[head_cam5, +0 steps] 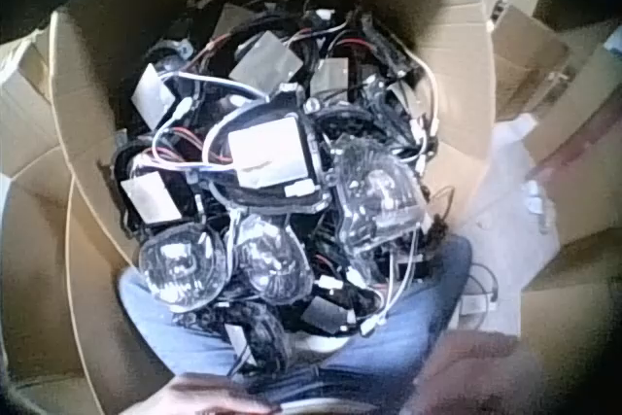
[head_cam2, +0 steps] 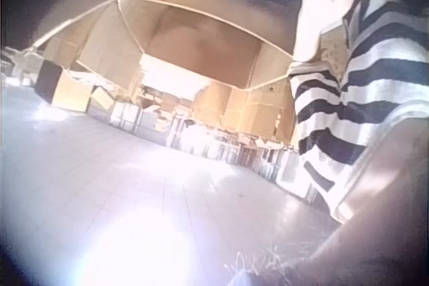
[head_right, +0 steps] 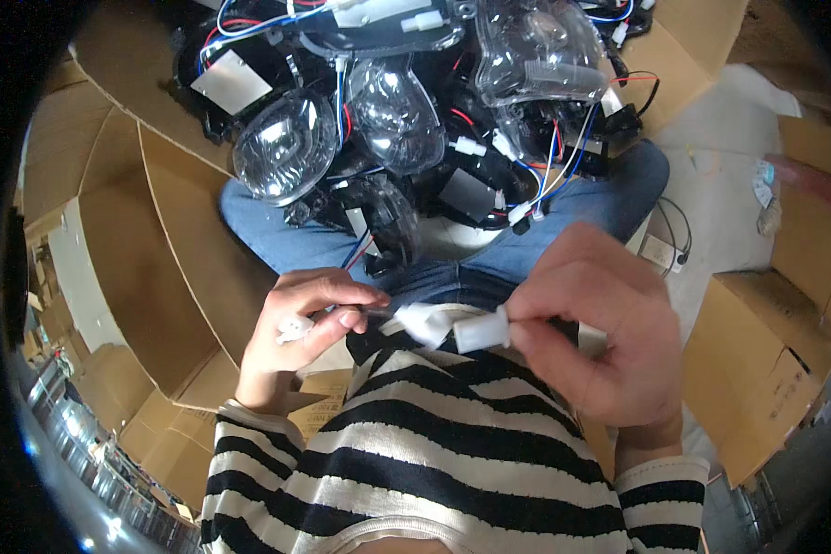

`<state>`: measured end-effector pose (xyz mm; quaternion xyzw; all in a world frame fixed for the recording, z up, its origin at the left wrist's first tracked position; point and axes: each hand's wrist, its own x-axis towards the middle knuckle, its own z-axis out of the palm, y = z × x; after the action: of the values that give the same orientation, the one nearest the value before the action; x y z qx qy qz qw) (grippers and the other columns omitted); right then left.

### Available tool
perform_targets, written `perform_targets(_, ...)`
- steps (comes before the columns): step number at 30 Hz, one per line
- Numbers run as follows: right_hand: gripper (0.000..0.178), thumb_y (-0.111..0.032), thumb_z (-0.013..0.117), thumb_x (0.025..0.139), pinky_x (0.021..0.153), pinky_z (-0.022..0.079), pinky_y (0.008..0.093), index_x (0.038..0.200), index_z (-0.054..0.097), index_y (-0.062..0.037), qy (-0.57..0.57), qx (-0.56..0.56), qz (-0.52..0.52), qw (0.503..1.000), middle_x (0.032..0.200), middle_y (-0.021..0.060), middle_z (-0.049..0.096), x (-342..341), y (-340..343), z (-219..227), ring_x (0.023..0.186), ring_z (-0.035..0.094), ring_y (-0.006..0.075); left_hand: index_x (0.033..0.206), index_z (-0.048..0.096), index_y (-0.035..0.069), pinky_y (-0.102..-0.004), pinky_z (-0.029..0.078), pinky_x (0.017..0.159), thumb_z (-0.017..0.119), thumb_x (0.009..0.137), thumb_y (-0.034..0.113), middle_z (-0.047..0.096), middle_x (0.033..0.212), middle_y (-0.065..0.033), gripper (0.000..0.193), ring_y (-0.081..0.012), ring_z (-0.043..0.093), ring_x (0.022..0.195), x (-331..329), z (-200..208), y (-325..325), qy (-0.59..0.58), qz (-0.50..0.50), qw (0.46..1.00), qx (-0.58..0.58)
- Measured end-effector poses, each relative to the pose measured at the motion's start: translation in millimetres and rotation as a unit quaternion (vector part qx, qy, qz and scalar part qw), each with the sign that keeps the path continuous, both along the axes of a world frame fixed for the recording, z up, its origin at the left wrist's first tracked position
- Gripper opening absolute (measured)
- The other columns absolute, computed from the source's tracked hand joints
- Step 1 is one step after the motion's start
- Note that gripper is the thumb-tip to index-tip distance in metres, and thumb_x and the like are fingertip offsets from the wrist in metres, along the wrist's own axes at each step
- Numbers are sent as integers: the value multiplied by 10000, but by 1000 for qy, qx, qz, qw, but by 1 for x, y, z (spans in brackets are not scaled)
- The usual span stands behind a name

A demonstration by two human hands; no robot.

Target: The person connects wiring harnesses to electronic components by hand.

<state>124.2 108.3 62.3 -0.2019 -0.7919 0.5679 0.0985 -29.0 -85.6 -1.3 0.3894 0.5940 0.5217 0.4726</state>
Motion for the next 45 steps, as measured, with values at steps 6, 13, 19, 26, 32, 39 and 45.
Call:
perform_targets(6,102,29,592,624,491,345,251,706,559,-20,2,-52,41,998,661,56,487,0,-2,2,576,465,166,844,595,0,-232,367,475,562,722,-20,579,723,-67,128,-115,484,566,1,-4,-3,-30,45,999,-1)
perform_targets(13,45,-30,560,621,487,307,249,663,549,-21,18,-42,36,998,629,58,491,-8,-5,-3,540,427,141,812,598,7,-253,341,465,550,711,-36,541,639,-56,120,-134,444,519,-5,-7,-1,49,4,998,41)
perform_targets(19,65,-26,563,601,473,317,276,663,550,-41,13,47,78,996,609,48,472,-7,-2,-4,530,425,174,808,598,10,-254,358,482,562,719,-14,539,634,-60,98,-144,462,534,-13,-3,-4,28,-21,999,14)
perform_targets(26,120,-10,596,602,466,349,320,676,507,-44,11,116,129,985,628,64,419,-5,-1,-6,545,427,224,815,597,3,-238,343,453,572,735,17,517,619,-53,85,-121,448,512,-11,-4,-13,-15,-30,999,-5)
perform_targets(32,135,-1,579,565,449,312,303,687,538,-43,37,130,133,982,611,60,470,0,-3,-12,492,401,208,809,592,2,-230,347,468,541,719,-32,521,639,-63,108,-127,458,520,-4,2,-14,-4,23,997,-71)
perform_targets(39,165,12,594,544,442,306,296,692,531,-24,33,139,158,977,623,64,472,1,0,-14,489,398,204,792,600,15,-264,376,493,551,695,-47,548,637,-58,126,-165,492,561,-11,6,-9,46,-33,996,-61)
perform_targets(45,157,29,584,570,448,311,298,711,530,-16,53,152,173,972,644,65,481,-4,-5,-19,493,406,203,790,601,16,-269,374,499,560,687,-39,544,639,-58,123,-168,490,568,-16,5,-5,55,-69,996,-33)
